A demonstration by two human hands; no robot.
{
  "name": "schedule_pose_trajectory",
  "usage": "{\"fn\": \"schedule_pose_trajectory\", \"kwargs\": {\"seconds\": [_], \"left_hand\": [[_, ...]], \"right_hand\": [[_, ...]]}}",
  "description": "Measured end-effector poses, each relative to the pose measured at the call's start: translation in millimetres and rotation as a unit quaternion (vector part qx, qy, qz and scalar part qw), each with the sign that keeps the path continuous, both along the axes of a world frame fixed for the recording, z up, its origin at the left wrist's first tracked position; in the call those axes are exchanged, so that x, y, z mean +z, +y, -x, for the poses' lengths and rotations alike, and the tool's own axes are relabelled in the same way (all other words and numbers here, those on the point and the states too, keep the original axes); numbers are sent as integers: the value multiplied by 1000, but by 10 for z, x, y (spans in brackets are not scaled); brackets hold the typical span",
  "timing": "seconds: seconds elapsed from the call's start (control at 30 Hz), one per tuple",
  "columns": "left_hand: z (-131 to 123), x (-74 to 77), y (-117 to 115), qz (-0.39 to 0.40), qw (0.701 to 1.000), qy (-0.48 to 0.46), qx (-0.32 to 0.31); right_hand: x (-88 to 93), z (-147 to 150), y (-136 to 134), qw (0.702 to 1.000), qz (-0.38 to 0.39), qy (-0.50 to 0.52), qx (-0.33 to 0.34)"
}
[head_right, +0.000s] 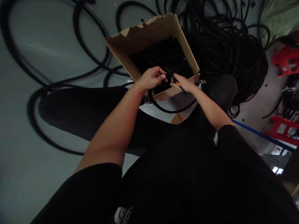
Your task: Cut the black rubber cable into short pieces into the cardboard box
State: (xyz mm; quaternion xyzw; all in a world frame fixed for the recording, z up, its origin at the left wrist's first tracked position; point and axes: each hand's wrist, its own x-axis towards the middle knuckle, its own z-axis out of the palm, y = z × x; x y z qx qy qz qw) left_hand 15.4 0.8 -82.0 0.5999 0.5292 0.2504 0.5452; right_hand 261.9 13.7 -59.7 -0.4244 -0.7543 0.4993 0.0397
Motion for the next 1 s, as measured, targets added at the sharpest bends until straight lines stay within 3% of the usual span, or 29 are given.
{"fn": "schedule_pose_trajectory", "kwargs": {"seconds": [0.13,0.33,0.53,0.8,1.0], "left_hand": [[25,-73,4,5,1000,-11,-13],[137,-175,60,-6,1000,4,5],[161,-178,75,-11,999,-37,31],[56,-97,78,-12,997,-46,60],[25,-8,51,-18,992,-87,94]], "right_hand": [[-17,-13,16,1000,4,-7,-16],[181,38,-36,996,4,-46,-73],[309,108,-120,991,81,-24,-103],[222,150,-141,990,80,9,-113],[51,111,-128,996,37,50,-67]]}}
